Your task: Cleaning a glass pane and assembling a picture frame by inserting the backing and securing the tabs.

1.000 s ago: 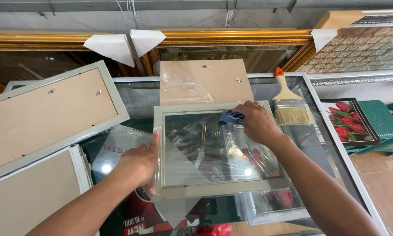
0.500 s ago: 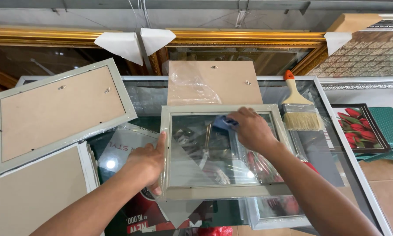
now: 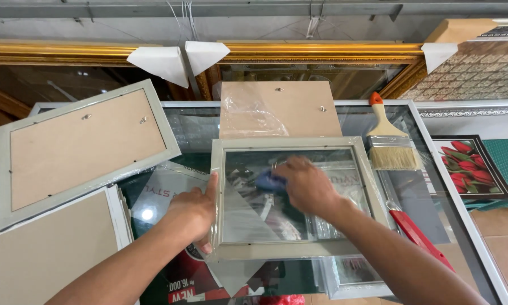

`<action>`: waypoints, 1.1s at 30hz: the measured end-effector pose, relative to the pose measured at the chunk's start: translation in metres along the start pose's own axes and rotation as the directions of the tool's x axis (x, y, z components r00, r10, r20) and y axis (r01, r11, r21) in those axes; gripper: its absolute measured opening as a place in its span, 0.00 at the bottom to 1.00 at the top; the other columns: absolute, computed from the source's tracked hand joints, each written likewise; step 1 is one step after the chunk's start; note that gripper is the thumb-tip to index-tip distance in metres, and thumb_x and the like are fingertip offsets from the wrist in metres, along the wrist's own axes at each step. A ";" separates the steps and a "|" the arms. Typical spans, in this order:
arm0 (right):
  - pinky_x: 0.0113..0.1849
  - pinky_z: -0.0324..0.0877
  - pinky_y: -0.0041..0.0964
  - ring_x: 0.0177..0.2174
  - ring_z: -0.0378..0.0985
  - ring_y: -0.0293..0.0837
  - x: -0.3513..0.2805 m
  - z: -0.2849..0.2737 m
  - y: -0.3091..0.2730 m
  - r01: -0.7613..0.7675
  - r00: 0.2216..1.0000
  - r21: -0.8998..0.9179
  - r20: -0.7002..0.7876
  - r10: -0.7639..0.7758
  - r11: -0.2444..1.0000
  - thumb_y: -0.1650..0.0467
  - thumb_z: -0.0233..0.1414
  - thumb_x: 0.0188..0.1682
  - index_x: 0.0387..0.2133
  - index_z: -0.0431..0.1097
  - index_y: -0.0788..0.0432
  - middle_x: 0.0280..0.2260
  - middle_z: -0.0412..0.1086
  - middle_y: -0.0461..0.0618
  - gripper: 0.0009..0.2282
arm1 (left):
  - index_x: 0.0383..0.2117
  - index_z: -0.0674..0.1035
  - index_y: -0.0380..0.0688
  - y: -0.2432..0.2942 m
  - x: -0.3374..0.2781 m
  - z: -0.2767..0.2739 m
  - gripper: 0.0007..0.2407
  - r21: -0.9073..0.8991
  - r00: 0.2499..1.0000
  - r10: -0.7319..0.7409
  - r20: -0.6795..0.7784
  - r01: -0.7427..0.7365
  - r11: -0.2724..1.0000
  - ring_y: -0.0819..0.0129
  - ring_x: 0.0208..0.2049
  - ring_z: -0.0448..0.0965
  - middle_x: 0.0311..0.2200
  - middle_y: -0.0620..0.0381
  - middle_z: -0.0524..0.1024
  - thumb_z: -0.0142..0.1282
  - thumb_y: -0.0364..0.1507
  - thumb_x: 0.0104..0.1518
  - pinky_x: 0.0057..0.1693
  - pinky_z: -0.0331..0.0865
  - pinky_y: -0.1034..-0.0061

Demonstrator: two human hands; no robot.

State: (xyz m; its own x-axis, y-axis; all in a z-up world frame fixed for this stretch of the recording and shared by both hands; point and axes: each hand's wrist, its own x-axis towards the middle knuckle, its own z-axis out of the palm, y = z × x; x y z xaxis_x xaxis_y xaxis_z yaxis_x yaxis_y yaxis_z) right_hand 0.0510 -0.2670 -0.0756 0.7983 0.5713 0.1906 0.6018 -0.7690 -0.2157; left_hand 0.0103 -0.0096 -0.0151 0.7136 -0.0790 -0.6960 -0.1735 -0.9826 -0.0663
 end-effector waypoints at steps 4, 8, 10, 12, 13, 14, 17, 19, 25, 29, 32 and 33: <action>0.48 0.70 0.49 0.44 0.74 0.57 0.038 0.004 0.007 -0.130 0.990 0.097 -0.040 0.134 0.987 0.78 0.53 0.42 0.46 0.73 0.56 0.41 0.71 0.56 0.17 | 0.72 0.28 0.42 0.001 -0.001 0.001 0.69 -0.035 1.000 -0.013 0.010 0.014 0.999 0.46 0.56 0.74 0.59 0.41 0.66 0.84 0.37 0.31 0.61 0.71 0.63; 0.46 0.71 0.49 0.42 0.74 0.57 -0.016 -0.004 -0.027 -0.004 1.000 0.155 0.000 0.004 0.988 0.75 0.57 0.41 0.44 0.74 0.55 0.40 0.71 0.55 0.15 | 0.72 0.28 0.42 0.001 0.002 0.003 0.69 -0.030 1.000 -0.005 0.005 0.005 1.000 0.45 0.57 0.74 0.60 0.41 0.66 0.84 0.36 0.31 0.61 0.71 0.62; 0.44 0.72 0.48 0.41 0.75 0.55 -0.042 -0.013 -0.046 0.039 0.994 0.205 0.090 -0.058 0.978 0.70 0.61 0.44 0.42 0.75 0.55 0.39 0.70 0.54 0.13 | 0.72 0.28 0.42 -0.001 0.003 0.002 0.70 -0.031 1.000 -0.010 0.001 0.010 0.999 0.45 0.57 0.74 0.60 0.41 0.65 0.84 0.36 0.30 0.61 0.70 0.61; 0.42 0.73 0.47 0.42 0.75 0.56 -0.057 -0.020 -0.056 0.143 0.975 0.271 0.127 -0.183 0.952 0.79 0.55 0.29 0.42 0.75 0.55 0.37 0.70 0.54 0.22 | 0.72 0.28 0.42 -0.002 0.006 0.003 0.70 -0.034 1.000 -0.003 0.004 0.004 0.999 0.45 0.57 0.74 0.59 0.41 0.66 0.84 0.36 0.30 0.61 0.70 0.60; 0.42 0.73 0.47 0.42 0.75 0.56 -0.043 -0.014 -0.049 0.144 0.974 0.273 0.129 -0.184 0.951 0.79 0.55 0.29 0.42 0.75 0.55 0.37 0.70 0.54 0.22 | 0.72 0.28 0.42 -0.002 0.007 0.005 0.70 -0.035 1.000 -0.005 0.007 0.005 0.999 0.45 0.57 0.74 0.59 0.41 0.66 0.84 0.36 0.30 0.61 0.70 0.60; 0.43 0.73 0.47 0.43 0.75 0.57 -0.030 -0.009 -0.042 0.137 0.980 0.223 0.109 -0.164 0.965 0.78 0.56 0.32 0.43 0.75 0.56 0.39 0.70 0.54 0.21 | 0.72 0.28 0.42 -0.002 0.008 0.005 0.70 -0.035 1.000 0.000 -0.001 0.000 0.999 0.45 0.57 0.74 0.59 0.41 0.66 0.84 0.36 0.30 0.61 0.70 0.60; 0.46 0.72 0.48 0.43 0.75 0.58 0.032 0.017 -0.016 0.080 0.996 0.120 0.020 -0.083 0.990 0.76 0.56 0.37 0.46 0.73 0.57 0.41 0.71 0.56 0.19 | 0.72 0.29 0.41 -0.004 0.009 0.007 0.70 -0.030 1.000 0.005 -0.013 -0.006 1.000 0.45 0.57 0.74 0.59 0.41 0.67 0.84 0.37 0.29 0.61 0.70 0.60; 0.48 0.71 0.49 0.43 0.75 0.58 0.061 0.023 -0.011 0.030 0.999 0.069 -0.045 -0.027 0.997 0.76 0.56 0.41 0.48 0.73 0.56 0.42 0.71 0.58 0.19 | 0.72 0.29 0.40 -0.004 0.009 0.010 0.70 -0.033 1.000 0.007 -0.016 -0.007 0.999 0.45 0.57 0.74 0.59 0.40 0.67 0.84 0.37 0.29 0.61 0.71 0.61; 0.44 0.72 0.50 0.43 0.74 0.59 0.000 -0.007 -0.061 0.085 0.994 0.172 0.050 -0.095 0.981 0.78 0.56 0.36 0.47 0.73 0.56 0.40 0.70 0.58 0.22 | 0.72 0.28 0.42 0.000 0.007 0.002 0.70 -0.006 1.000 -0.004 0.011 0.004 1.000 0.46 0.59 0.73 0.61 0.41 0.66 0.83 0.40 0.30 0.60 0.72 0.59; 0.44 0.73 0.49 0.42 0.74 0.56 -0.021 -0.016 -0.076 0.107 0.958 0.306 0.222 -0.180 0.946 0.78 0.57 0.34 0.46 0.74 0.56 0.38 0.69 0.55 0.22 | 0.72 0.27 0.41 -0.004 0.008 0.007 0.70 0.014 0.999 -0.010 0.037 0.009 1.000 0.45 0.59 0.73 0.61 0.40 0.65 0.83 0.41 0.31 0.60 0.72 0.59; 0.45 0.73 0.49 0.44 0.74 0.56 0.026 0.006 -0.058 0.061 0.980 0.177 0.176 -0.092 0.982 0.76 0.56 0.38 0.48 0.72 0.56 0.42 0.69 0.56 0.21 | 0.72 0.28 0.40 -0.005 0.009 0.008 0.70 0.016 1.000 0.013 0.016 -0.013 1.000 0.44 0.58 0.73 0.61 0.38 0.66 0.83 0.41 0.30 0.60 0.72 0.60; 0.44 0.73 0.49 0.46 0.73 0.58 0.045 0.019 -0.050 0.079 0.995 0.063 0.064 -0.083 0.995 0.75 0.56 0.38 0.49 0.71 0.57 0.45 0.69 0.57 0.21 | 0.72 0.29 0.39 -0.005 0.009 0.010 0.70 0.018 1.000 0.023 0.008 -0.024 1.000 0.44 0.58 0.74 0.61 0.37 0.66 0.83 0.41 0.30 0.59 0.72 0.60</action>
State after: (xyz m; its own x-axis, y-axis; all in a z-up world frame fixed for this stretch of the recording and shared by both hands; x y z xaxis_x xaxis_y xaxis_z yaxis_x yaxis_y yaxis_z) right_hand 0.0571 -0.1980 -0.0743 0.7455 0.6502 0.1465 0.6632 -0.7019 -0.2598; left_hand 0.0111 -0.0033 -0.0282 0.7037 -0.1006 -0.7033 -0.2021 -0.9774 -0.0624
